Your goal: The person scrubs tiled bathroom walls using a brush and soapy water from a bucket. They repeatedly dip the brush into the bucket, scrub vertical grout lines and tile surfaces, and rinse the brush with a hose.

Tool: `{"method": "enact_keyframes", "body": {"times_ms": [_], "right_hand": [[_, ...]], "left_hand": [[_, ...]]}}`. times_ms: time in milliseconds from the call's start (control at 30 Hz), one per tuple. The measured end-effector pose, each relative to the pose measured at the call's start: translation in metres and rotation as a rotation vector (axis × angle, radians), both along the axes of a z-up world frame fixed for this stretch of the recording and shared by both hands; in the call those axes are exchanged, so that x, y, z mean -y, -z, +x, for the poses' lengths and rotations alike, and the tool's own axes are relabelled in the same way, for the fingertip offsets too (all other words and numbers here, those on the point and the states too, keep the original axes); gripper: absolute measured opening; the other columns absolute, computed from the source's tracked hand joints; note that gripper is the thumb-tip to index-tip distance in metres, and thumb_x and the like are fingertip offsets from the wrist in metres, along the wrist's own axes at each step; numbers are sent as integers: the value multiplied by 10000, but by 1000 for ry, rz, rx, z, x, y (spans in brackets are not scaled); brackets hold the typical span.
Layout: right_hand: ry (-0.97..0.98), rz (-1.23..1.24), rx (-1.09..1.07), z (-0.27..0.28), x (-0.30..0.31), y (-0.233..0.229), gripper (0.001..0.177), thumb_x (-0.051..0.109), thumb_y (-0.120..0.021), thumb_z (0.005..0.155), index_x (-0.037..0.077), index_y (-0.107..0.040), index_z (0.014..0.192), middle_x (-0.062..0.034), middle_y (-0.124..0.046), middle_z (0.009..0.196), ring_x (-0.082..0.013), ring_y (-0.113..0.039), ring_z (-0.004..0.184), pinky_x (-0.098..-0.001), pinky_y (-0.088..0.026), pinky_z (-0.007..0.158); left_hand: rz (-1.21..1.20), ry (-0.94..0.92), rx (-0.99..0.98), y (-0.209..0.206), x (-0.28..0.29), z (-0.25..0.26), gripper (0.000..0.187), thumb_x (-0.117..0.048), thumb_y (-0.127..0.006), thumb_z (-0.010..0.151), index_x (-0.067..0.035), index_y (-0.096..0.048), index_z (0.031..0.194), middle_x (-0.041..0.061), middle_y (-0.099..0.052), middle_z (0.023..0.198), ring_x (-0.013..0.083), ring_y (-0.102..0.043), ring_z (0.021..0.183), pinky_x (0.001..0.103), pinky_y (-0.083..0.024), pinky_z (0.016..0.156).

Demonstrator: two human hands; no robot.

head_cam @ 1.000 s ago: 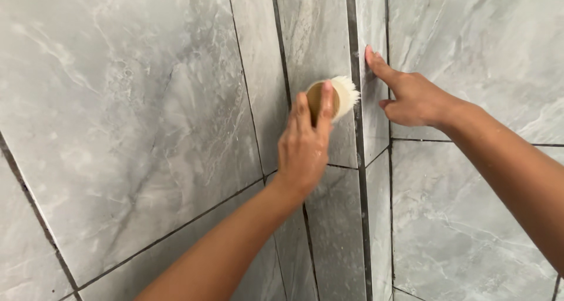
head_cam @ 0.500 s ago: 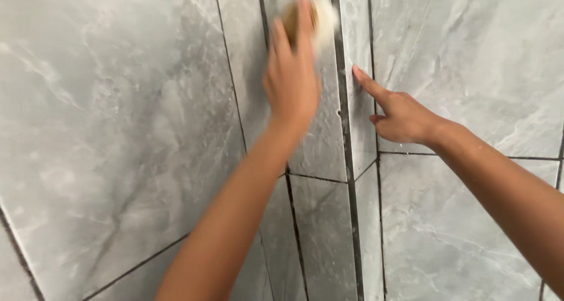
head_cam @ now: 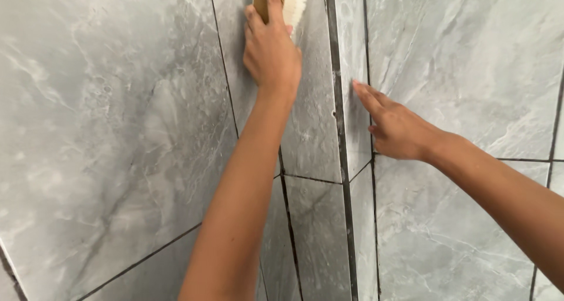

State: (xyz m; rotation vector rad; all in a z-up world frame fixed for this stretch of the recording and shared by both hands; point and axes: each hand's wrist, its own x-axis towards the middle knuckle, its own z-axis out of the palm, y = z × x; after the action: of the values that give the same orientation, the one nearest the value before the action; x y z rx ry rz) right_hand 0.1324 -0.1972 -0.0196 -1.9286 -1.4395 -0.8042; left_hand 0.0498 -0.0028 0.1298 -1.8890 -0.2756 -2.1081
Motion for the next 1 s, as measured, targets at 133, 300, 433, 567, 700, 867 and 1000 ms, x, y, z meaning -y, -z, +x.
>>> {"method": "enact_keyframes", "body": {"times_ms": [133,300,433,567,700,867,1000], "right_hand": [[59,42,91,10,-3,17,860,13,-607,857,82,-183,1602,-273,-371,1454,-440,-503,1257,-431,-435,1041],[94,182,211,8,-8,25,365,49,-585,931,35,-556,1295,-223,-548,1148,-412,-591,1071,-466,-502,913],[16,118,132,3,-17,20,376,-43,-574,775,6,-536,1146,-234,-536,1091,-426,-576,1001,-481,-499,876],[0,136,35,5,-36,19,417,-103,-540,677,-25,-477,1082,-262,-528,1053,-450,-557,1001,-482,-492,876],[-12,220,53,10,-50,20,357,-81,-565,714,-16,-457,1048,-261,-554,1016,-461,-542,1043,-494,-482,891],[-13,188,-40,8,-43,26,438,-130,-516,680,-20,-443,1098,-265,-531,1129,-443,-563,1024,-490,-490,878],[-20,133,-32,8,-31,47,512,-126,-509,732,10,-480,1225,-254,-514,1193,-420,-576,1034,-470,-501,881]], "left_hand": [[91,29,-65,73,-5,-19,1074,-50,-764,791,-321,-110,1599,302,-426,1552,406,-615,1255,481,-542,978],[148,81,-230,202,4,-65,906,-37,-709,931,-274,-205,1646,366,-490,1481,460,-613,1282,481,-582,977],[74,34,-208,178,-4,-53,919,-63,-751,909,-257,-222,1635,366,-496,1461,465,-636,1215,510,-571,951],[-79,45,-86,74,-2,-22,1086,-125,-857,793,-328,-166,1606,307,-486,1532,370,-692,1140,446,-629,824],[-6,4,28,86,8,-20,1247,-159,-892,628,-312,-144,1614,309,-506,1492,403,-661,1189,464,-598,925],[-1,128,-115,224,-8,-56,904,-36,-764,897,-238,-275,1631,310,-511,1496,443,-630,1280,471,-552,1014],[-51,169,-210,311,-17,-87,722,-66,-732,926,-148,-415,1570,338,-517,1438,441,-643,1194,510,-535,1001]]}}
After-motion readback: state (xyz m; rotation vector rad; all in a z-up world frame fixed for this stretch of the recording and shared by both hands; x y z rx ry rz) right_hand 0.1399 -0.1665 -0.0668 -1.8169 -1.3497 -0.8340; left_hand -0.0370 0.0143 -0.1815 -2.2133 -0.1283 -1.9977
